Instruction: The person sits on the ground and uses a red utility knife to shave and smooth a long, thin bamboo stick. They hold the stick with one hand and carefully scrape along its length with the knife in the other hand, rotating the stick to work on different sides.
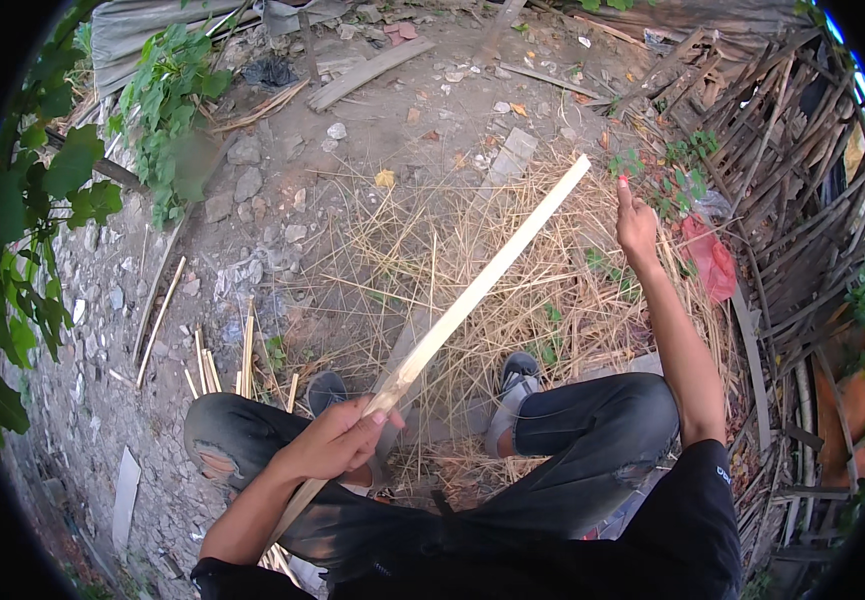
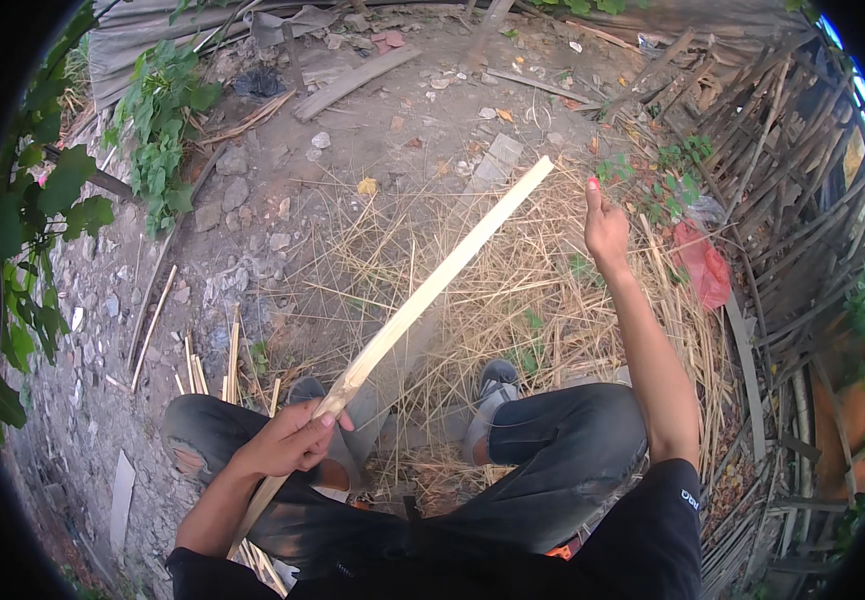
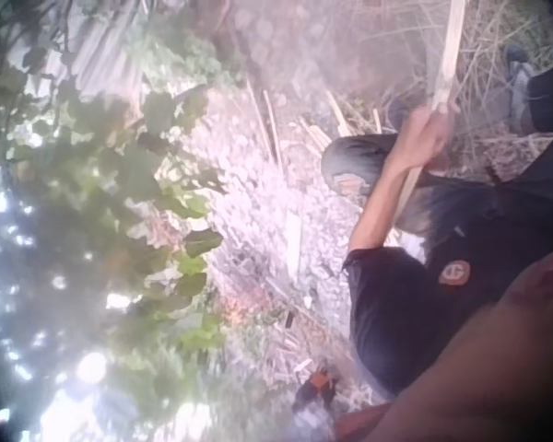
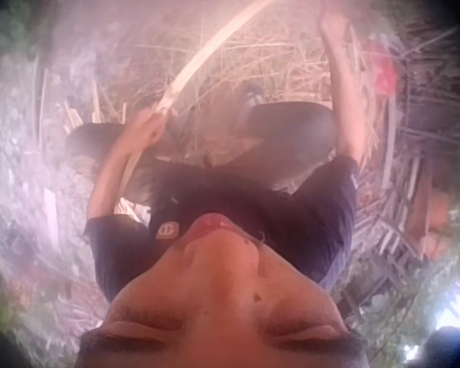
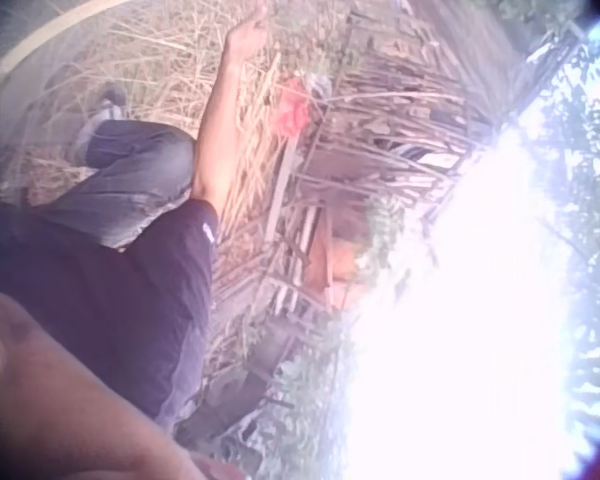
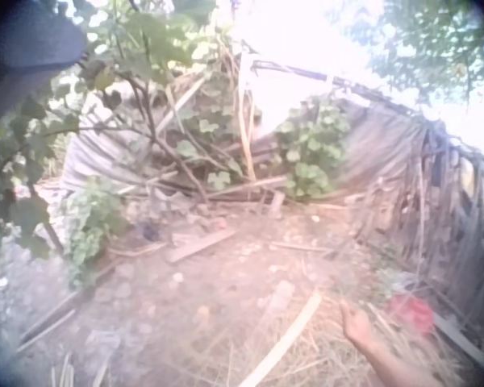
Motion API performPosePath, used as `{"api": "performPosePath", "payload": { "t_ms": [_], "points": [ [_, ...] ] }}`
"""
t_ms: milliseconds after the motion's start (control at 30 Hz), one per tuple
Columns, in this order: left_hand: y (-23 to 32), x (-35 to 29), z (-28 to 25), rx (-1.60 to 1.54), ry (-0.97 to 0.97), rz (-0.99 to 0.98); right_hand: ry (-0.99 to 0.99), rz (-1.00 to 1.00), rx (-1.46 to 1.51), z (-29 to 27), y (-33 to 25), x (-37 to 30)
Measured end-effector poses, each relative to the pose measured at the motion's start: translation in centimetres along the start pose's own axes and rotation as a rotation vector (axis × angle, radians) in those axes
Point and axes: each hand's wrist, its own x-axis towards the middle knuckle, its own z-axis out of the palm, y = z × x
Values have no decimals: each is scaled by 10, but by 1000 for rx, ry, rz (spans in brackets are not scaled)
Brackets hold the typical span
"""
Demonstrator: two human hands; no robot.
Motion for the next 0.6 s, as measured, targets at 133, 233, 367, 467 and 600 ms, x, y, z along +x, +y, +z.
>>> {"api": "performPosePath", "payload": {
  "t_ms": [133,233,367,467,600],
  "points": [
    [0,4,-3,-75,39,-2,-164,-11,396,2,-33,-34],
    [8,14,-1,-172,106,-31,-370,-229,274,0,-76,-73],
    [20,29,0,-231,243,45,-701,-489,89,-3,-149,-136],
    [23,31,-2,-273,316,113,-966,-569,49,6,-179,-178],
    [24,36,0,-247,363,150,-1045,-670,-47,12,-185,-208]
  ]
}}
